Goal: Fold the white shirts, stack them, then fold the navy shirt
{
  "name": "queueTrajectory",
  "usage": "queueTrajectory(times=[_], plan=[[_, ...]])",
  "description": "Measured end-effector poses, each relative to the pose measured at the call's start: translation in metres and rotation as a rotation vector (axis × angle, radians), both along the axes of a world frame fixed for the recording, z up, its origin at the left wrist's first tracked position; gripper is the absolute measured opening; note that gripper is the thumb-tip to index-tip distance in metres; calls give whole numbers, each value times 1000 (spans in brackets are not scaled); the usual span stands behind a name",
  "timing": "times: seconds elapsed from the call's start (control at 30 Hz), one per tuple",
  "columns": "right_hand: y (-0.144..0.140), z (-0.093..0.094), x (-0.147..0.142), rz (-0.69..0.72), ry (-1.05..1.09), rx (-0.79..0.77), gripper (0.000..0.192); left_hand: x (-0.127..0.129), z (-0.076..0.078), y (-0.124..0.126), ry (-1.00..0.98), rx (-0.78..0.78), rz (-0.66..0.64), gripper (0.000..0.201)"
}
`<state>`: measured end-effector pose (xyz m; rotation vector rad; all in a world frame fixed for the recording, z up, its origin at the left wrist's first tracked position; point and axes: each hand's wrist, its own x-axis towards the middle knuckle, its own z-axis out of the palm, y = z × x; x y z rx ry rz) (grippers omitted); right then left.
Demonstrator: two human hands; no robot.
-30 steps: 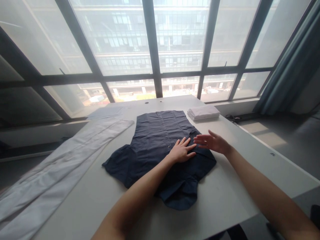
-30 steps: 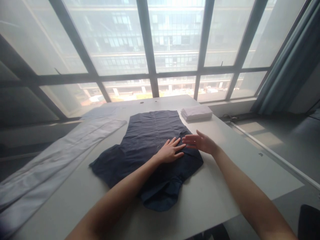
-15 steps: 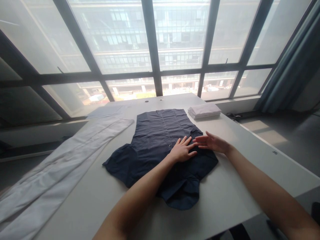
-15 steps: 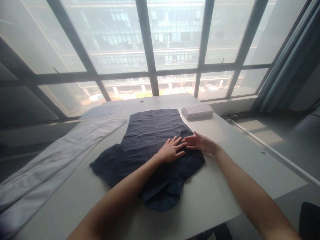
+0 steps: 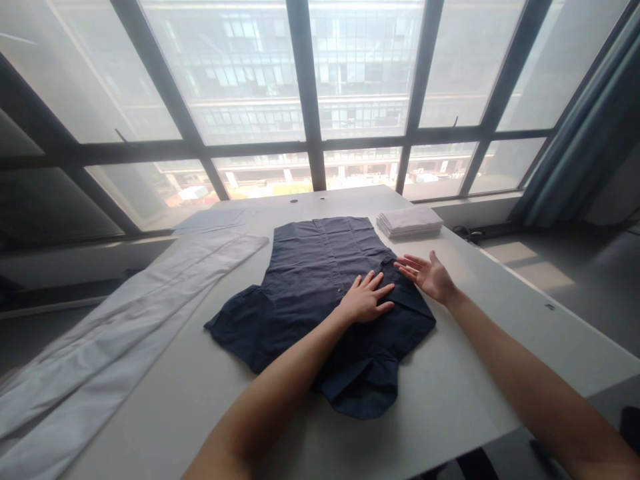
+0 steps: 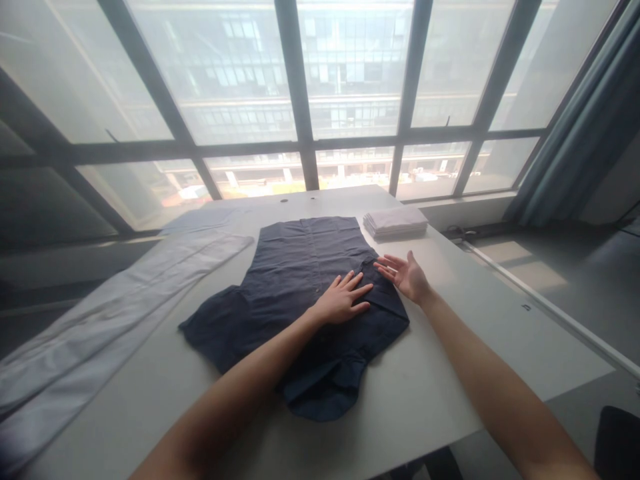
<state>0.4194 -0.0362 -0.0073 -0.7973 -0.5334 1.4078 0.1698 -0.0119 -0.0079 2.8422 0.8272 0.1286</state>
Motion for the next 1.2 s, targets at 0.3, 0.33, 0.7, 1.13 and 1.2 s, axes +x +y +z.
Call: queueTrajectory(times=[0.3, 0.33, 0.7, 1.13, 1.2], plan=[[6, -10, 15, -31, -169, 37, 59, -1, -1, 1, -10, -18, -1, 65], [4, -8, 15, 29, -179, 62, 61, -1, -1, 1, -11, -21, 1, 64], [-5, -2, -1, 241, -266, -8, 77, 0, 1, 1, -5, -17, -4, 65], [-26, 18, 22, 740, -393, -108, 93, -1, 2, 1, -12, -56, 6, 65], [-27, 17, 18, 806, -373, -95, 93, -1, 1, 1, -16, -59, 5, 64]])
